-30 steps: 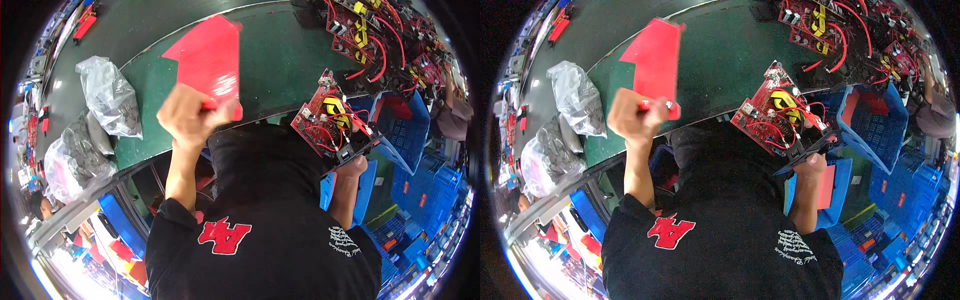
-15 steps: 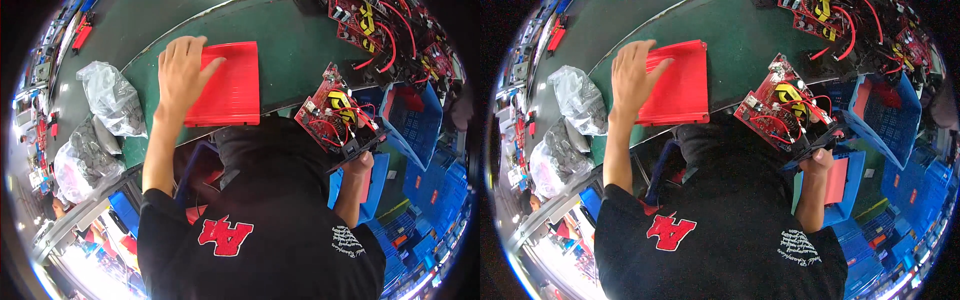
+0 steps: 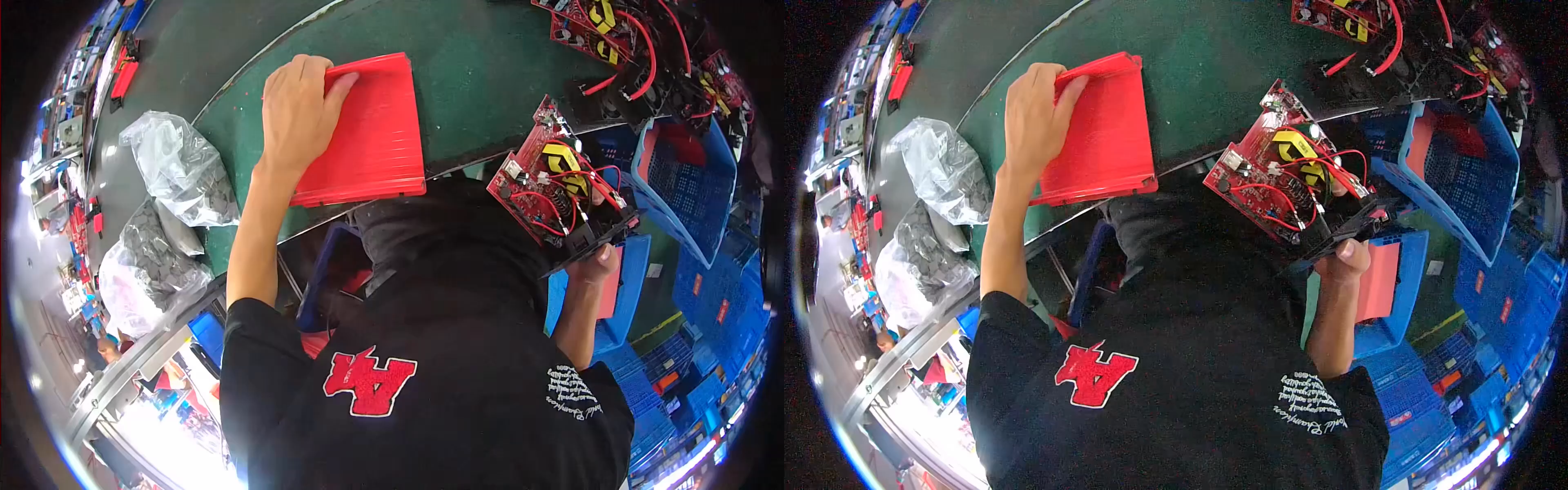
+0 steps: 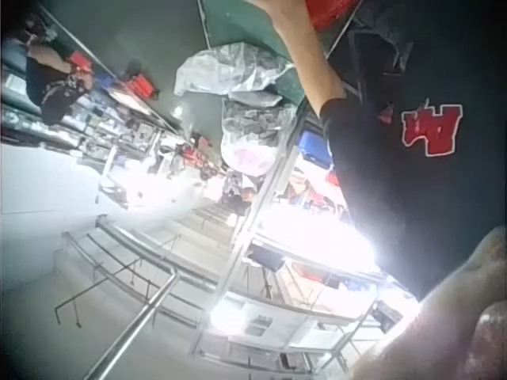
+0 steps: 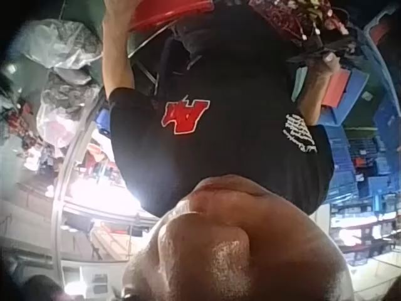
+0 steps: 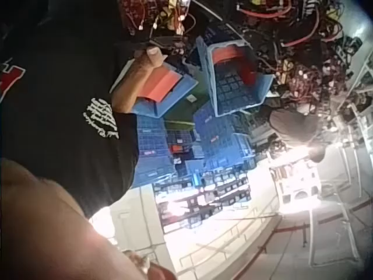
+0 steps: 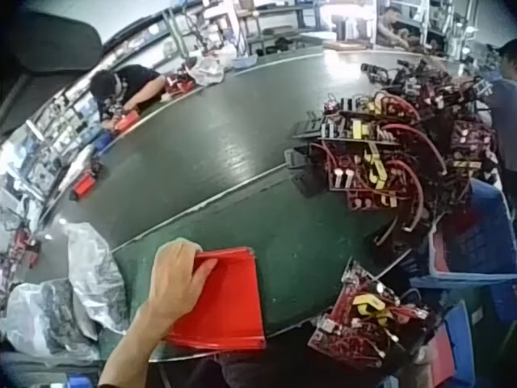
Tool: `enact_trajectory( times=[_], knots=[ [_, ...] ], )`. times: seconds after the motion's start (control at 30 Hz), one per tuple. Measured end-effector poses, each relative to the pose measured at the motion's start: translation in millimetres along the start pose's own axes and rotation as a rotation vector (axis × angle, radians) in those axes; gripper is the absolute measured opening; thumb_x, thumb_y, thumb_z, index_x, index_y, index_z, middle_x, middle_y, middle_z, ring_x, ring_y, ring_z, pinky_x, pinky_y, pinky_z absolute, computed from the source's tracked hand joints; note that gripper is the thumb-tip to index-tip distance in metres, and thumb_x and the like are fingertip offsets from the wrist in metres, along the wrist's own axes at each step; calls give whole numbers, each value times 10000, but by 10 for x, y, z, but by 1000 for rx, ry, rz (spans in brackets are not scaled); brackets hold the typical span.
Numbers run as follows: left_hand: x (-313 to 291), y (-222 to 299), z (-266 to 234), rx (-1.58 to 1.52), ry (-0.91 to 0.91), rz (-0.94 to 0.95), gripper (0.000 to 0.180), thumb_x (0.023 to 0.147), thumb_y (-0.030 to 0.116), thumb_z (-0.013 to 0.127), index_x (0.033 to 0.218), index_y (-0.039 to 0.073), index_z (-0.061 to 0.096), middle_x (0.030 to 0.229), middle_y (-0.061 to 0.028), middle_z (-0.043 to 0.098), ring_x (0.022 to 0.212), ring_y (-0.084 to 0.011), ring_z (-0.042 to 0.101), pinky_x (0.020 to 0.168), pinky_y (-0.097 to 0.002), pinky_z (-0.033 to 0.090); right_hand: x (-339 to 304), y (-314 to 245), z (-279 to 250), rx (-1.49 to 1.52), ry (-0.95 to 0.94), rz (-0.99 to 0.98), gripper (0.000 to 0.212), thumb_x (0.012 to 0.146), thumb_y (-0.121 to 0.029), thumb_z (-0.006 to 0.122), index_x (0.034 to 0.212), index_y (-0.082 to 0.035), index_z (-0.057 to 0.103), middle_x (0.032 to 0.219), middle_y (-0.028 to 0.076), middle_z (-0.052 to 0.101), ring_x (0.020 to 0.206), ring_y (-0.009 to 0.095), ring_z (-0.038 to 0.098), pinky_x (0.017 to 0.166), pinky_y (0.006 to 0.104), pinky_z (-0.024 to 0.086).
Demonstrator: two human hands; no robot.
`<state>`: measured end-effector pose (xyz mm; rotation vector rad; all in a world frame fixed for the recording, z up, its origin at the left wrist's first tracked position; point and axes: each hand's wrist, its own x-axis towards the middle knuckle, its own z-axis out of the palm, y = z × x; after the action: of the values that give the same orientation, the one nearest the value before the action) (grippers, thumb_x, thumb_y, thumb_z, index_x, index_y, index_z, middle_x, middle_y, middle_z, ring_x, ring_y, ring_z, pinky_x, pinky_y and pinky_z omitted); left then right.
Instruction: The person is assembling electronic components by attaching red plastic parts to circuit boards.
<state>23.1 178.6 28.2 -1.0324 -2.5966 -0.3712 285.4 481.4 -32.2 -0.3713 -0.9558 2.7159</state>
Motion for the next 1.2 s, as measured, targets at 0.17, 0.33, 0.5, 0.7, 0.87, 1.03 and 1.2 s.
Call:
enact_trajectory(
  times=[0.17, 0.33, 0.5, 0.7, 0.87, 1.03, 1.2],
  knots=[
    [-7, -36, -41, -149, -131, -50, 201, 848, 136, 637, 1025, 58, 585, 943, -100, 608, 917, -290, 585, 831, -418, 415, -3, 44, 4, -21, -21, 7, 742, 617, -257, 787, 1211, -34, 401, 1152, 137, 482, 1112, 320, 523, 985, 449, 453],
    [-19, -64, -8, 19, -119, 30, 215, 852, 127, 626, 1052, 70, 574, 966, -90, 608, 922, -277, 585, 817, -415, 413, -36, 35, -133, -18, -19, 6, 746, 636, -278, 777, 1223, -32, 389, 1187, 132, 464, 1119, 295, 525, 961, 448, 474],
    [-19, -45, 11, 52, -82, 26, 203, 850, 121, 624, 1040, 67, 577, 960, -84, 607, 909, -275, 586, 802, -406, 412, -244, 5, -590, 15, 38, 19, 669, 662, -298, 773, 1190, -11, 480, 1044, 115, 584, 951, 274, 614, 872, 431, 518],
    [-15, 27, 11, 85, -94, -36, 216, 869, 192, 618, 1035, 57, 584, 940, -88, 612, 878, -282, 584, 791, -409, 408, -268, 31, -544, -13, 85, 39, 637, 677, -330, 771, 1167, 4, 539, 896, 94, 650, 821, 264, 652, 804, 420, 537],
    [10, -51, 12, -113, -73, 11, 230, 904, 221, 593, 1024, 26, 592, 932, -138, 628, 869, -326, 601, 756, -415, 433, -150, 105, -83, -29, 144, -47, 735, 670, -331, 774, 1245, -10, 448, 1057, 122, 603, 920, 276, 638, 845, 432, 531],
    [-4, -32, 77, 25, -72, -33, 243, 884, 257, 628, 1000, 45, 604, 926, -100, 625, 884, -290, 602, 780, -409, 429, -129, 114, -154, -77, 74, -96, 831, 661, -294, 787, 1317, -12, 362, 1165, 133, 532, 1026, 282, 598, 895, 452, 521],
    [58, 65, -34, 12, -118, -174, 213, 873, 229, 645, 971, 43, 607, 882, -91, 629, 822, -317, 611, 742, -422, 460, -173, 49, -60, -36, 73, -9, 849, 671, -301, 794, 1341, -22, 354, 997, 84, 578, 885, 247, 633, 829, 424, 548]
  ],
)
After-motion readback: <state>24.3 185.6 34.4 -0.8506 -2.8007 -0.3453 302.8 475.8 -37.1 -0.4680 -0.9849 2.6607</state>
